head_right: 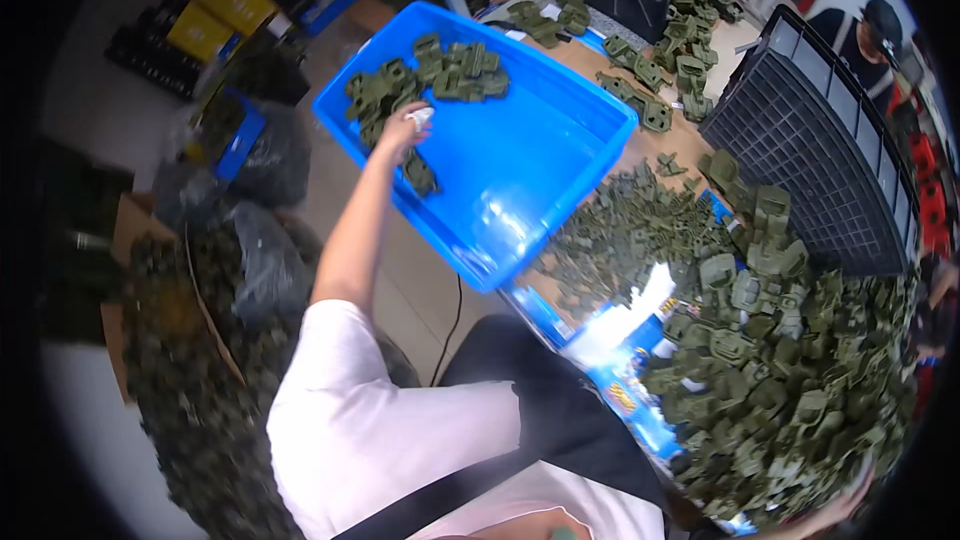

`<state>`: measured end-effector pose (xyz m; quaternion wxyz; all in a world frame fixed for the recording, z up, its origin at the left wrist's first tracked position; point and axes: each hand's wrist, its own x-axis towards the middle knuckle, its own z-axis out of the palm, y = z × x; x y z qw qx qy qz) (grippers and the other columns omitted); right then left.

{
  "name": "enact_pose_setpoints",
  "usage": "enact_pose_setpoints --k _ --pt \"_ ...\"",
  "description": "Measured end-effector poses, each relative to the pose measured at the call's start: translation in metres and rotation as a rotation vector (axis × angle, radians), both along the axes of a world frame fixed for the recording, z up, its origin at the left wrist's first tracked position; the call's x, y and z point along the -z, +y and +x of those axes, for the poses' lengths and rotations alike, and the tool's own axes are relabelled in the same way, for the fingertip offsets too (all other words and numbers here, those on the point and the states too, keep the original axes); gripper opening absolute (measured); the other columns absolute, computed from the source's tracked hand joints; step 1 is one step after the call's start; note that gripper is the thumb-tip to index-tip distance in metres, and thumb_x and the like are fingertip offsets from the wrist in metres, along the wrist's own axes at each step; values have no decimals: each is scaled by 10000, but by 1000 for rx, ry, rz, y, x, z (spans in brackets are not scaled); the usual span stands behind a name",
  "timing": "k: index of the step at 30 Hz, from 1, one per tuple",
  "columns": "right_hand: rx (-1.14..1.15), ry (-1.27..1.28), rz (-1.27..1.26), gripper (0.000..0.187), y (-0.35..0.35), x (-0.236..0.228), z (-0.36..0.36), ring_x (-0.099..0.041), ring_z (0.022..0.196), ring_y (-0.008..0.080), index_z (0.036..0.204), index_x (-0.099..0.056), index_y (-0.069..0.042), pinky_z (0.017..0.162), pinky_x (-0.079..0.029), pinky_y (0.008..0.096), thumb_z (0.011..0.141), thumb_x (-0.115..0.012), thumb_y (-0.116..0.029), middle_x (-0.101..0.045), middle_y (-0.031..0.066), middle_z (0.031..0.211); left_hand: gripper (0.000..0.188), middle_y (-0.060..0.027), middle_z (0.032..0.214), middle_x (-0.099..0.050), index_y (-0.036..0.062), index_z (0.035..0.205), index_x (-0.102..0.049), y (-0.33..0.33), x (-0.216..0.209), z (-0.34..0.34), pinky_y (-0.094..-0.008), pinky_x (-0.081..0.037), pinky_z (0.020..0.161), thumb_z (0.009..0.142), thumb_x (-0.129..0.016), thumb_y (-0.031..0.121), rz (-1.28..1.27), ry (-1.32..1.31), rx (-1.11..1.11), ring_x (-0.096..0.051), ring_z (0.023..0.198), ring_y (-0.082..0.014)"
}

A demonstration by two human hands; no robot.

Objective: The person picks up small green plastic components from a large pile on a table and inserts them into a blue bin. They handle the items one by one, occasionally adjusting their grip or orientation before placing them into the container. The workspace is filled with similar parts, and other workers are visible in the background.

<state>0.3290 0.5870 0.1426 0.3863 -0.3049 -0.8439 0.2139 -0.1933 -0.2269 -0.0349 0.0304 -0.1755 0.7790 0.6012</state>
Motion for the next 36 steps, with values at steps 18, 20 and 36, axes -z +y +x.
enact_pose_setpoints --k 18,20,36 --pt "-751 -92 -854 779 -492 117 -294 -408 1208 289 1386 -240 -80 975 -366 347 745 -679 -142 -386 149 1342 320 -128 1073 -562 12 1111 -504 86 22 8 -392 -481 846 829 -582 143 637 221 81 -557 1002 -255" --pt "-785 34 -872 941 -513 119 -312 -288 1292 298 1416 -67 -58 1042 -272 355 722 -697 -139 -284 189 1400 499 -129 1146 -506 51 1238 -378 105 4 69 -376 -460 874 797 -603 113 576 142 366 -540 1032 -241" --pt "-235 -844 -465 1002 -411 231 -147 -456 1098 421 1431 -66 -180 884 -425 394 609 -621 -36 -348 334 1263 539 -149 1154 -498 59 1280 -371 141 -37 149 -445 -518 777 915 -383 455 1033 -545 929 -572 933 -269"
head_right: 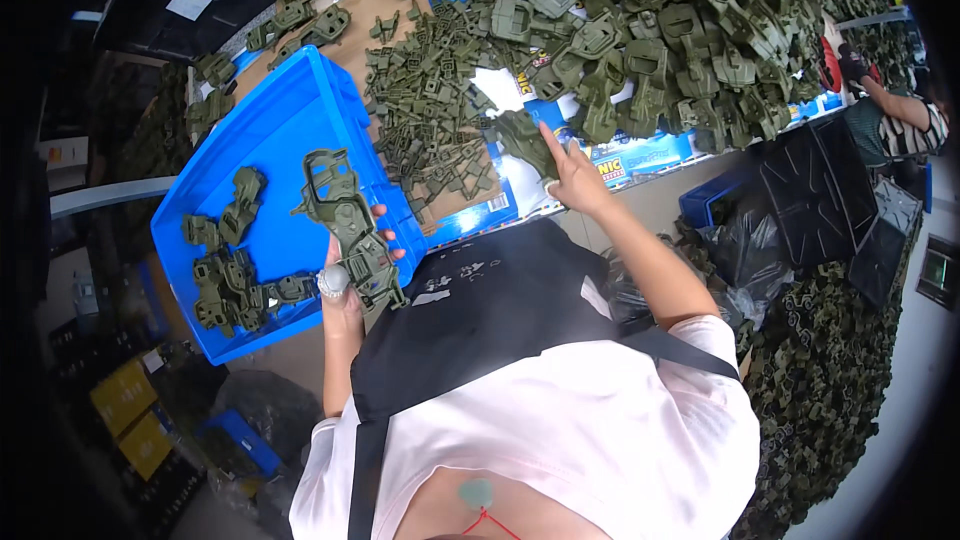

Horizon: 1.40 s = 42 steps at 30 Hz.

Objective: The person picks up small green plastic components from a large pile on a table and inserts them into a blue bin. They handle the items one by one, occasionally adjusting their grip or orientation before placing them into the container. The workspace is filled with similar parts, and other workers are visible in the background.

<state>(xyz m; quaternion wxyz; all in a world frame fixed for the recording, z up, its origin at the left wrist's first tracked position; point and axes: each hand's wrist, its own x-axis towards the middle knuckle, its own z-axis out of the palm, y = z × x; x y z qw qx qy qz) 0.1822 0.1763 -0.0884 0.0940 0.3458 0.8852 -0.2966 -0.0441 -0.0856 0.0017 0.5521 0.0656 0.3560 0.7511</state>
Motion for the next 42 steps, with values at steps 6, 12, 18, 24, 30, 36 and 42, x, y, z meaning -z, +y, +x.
enact_pose_setpoints --k 6,12,18,24,30,36,42 --pt "201 -87 369 1117 -5 55 13 -493 892 388 1429 -27 -178 829 -438 383 559 -726 -128 -424 276 1023 610 -154 1206 -472 44 1304 -335 1 6 5 -448 -522 730 902 -373 501 -44 26 -9 -592 866 -272" --pt "-157 481 429 272 -4 25 -64 -494 960 284 970 -570 -78 822 -421 374 707 -610 -132 -501 102 1015 833 -161 1083 -543 9 1214 -433 10 15 -4 -390 -526 728 696 -591 641 3 34 -27 -616 824 -261" --pt "-194 153 395 269 5 73 -96 -529 894 317 1014 -531 -110 758 -453 389 749 -504 -77 -498 156 939 642 -115 925 -615 43 1159 -500 12 25 -13 -348 -537 717 703 -670 461 -213 136 -5 -625 801 -227" --pt "-53 259 18 152 31 63 -79 -577 831 371 913 -513 -95 705 -462 432 761 -504 -81 -548 211 936 621 -85 1170 -537 66 1297 -397 19 39 -18 -322 -503 797 779 -628 319 -312 109 150 -571 991 -183" --pt "94 364 723 326 50 -2 -91 -407 1123 390 993 -559 -152 869 -369 536 683 -572 -54 -461 177 1127 544 -128 1055 -594 33 1247 -430 26 34 -15 -355 -526 747 819 -595 326 -391 97 213 -628 857 -243" --pt "-414 -377 743 405 114 1 -70 -206 1321 315 1258 -464 -274 945 -202 702 869 -436 -164 -379 24 1335 550 -97 1030 -582 61 1229 -448 36 29 -4 -349 -530 704 788 -617 342 -384 90 190 -611 853 -219" --pt "-520 48 698 459 161 -66 -26 -356 1215 328 1147 -445 -197 949 -434 357 726 -513 -27 -410 38 1257 571 -69 1021 -584 96 1229 -460 38 21 -1 -329 -520 706 764 -636 377 -442 78 125 -604 840 -187"
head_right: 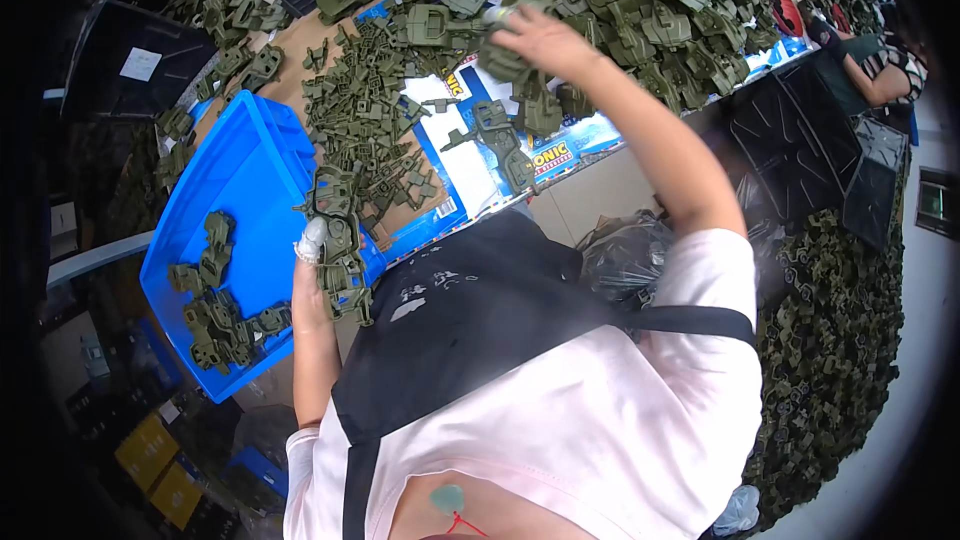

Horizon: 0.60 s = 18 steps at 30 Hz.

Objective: The person picks up small green plastic components from a large pile on a table and inserts them into a blue bin. They handle the items one by one, occasionally adjusting their grip or orientation before placing them into the container. The workspace is filled with similar parts, and other workers are visible in the background.

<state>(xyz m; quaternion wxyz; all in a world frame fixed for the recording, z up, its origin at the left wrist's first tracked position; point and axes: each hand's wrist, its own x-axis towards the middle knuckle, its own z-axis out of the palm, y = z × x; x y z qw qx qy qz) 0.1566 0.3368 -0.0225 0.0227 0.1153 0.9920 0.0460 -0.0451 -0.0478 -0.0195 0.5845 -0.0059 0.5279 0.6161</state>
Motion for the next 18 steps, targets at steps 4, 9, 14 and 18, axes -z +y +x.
enact_pose_setpoints --k 4,9,14,18 --pt "-150 137 178 496 27 -24 56 -361 1235 281 1156 -496 -168 976 -398 368 713 -480 53 -391 89 1298 560 -67 1004 -591 101 1225 -464 7 -3 5 -318 -526 678 770 -634 378 6 -13 -24 -609 824 -184" --pt "170 -14 -268 385 36 -3 65 -476 1135 277 1036 -600 -97 991 -355 401 681 -528 34 -541 139 1145 497 -93 925 -611 107 1203 -467 12 1 3 -342 -542 642 792 -624 338 -35 -58 -71 -633 747 -217" --pt "-25 300 -251 398 -39 18 8 -539 1025 282 989 -612 -80 887 -437 345 599 -635 -5 -604 112 1026 512 -114 903 -612 103 1209 -449 18 3 3 -357 -547 614 789 -632 334 -18 -60 -28 -636 715 -242" --pt "-95 56 -181 323 -99 117 -19 -563 935 271 1103 -560 -200 958 -355 433 804 -462 -124 -585 80 850 570 -117 1008 -592 87 1247 -424 25 6 7 -381 -553 690 774 -650 312 28 -95 2 -631 802 -256"
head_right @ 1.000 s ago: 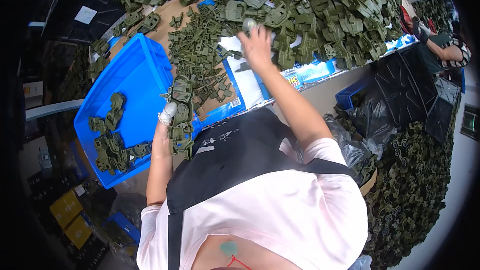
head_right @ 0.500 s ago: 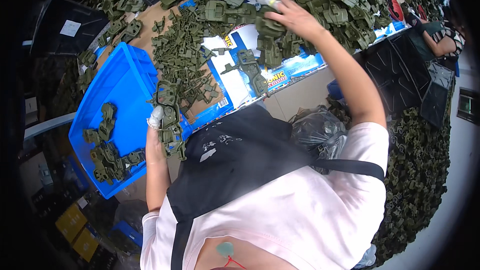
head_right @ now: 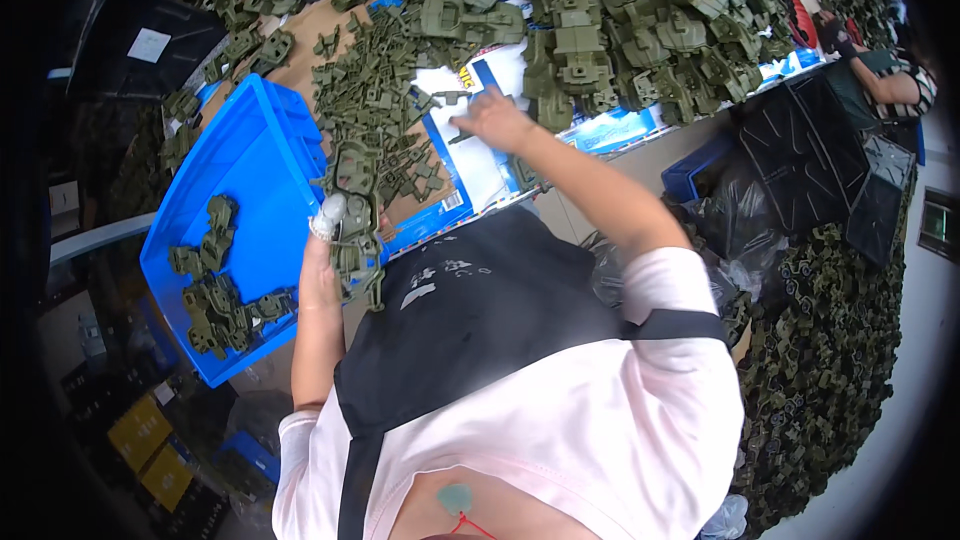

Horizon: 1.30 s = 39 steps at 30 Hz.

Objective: The person picks up small green plastic components from a large pile on a table and inserts them into a blue bin. They handle the items one by one, occasionally adjusting their grip or orientation before placing them into the container. The workspace is filled with similar parts, and other workers are visible in the background.

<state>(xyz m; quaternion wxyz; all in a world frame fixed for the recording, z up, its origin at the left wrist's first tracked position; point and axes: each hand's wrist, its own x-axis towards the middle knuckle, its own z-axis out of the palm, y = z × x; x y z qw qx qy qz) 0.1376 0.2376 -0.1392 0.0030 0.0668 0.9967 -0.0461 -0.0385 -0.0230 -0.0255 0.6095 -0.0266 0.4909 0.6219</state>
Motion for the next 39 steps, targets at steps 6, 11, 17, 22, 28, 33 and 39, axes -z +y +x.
enact_pose_setpoints --k 6,11,17,22,28,33,39 --pt "199 252 -820 303 -32 -67 -5 -583 955 277 1010 -537 -102 816 -455 365 718 -491 -30 -598 116 973 586 -136 1072 -585 56 1257 -424 -20 -11 2 -378 -540 725 773 -648 298 112 4 12 -620 870 -265" --pt "95 -242 -1501 280 -106 -143 57 -592 884 172 1021 -574 -79 778 -452 305 745 -560 -29 -614 69 945 564 -141 1083 -592 19 1236 -447 -22 -18 -2 -323 -509 774 778 -640 286 209 -65 174 -615 900 -225" --pt "213 275 -984 228 -115 -162 34 -610 824 306 981 -608 -57 733 -487 360 754 -590 -48 -630 137 897 589 -117 1152 -561 8 1249 -436 -26 -15 2 -290 -464 854 794 -626 331 34 248 341 -566 1021 -186" --pt "211 139 -779 340 -123 -162 15 -582 820 351 1004 -591 -69 711 -474 405 690 -535 48 -607 150 883 557 -71 1067 -585 3 1256 -421 -12 -27 16 -256 -461 762 788 -646 201 107 357 502 -567 907 -120" --pt "135 87 -810 352 -121 -159 19 -590 826 367 1001 -581 -60 730 -480 425 680 -510 68 -607 171 906 541 -50 1025 -588 17 1226 -444 -12 -28 25 -259 -469 735 753 -683 124 123 367 501 -556 881 -108" --pt "219 63 -822 307 -129 -155 15 -592 828 369 989 -584 -47 731 -477 427 707 -516 53 -608 177 915 530 -44 1036 -587 24 1205 -461 -14 -27 25 -264 -470 757 738 -701 102 129 392 495 -554 884 -105" --pt "129 201 -938 231 -126 -133 11 -592 839 366 957 -592 -23 737 -475 400 745 -518 32 -614 173 911 554 -61 1067 -581 23 1196 -462 -20 -28 28 -280 -470 801 707 -721 50 112 512 521 -566 926 -124"
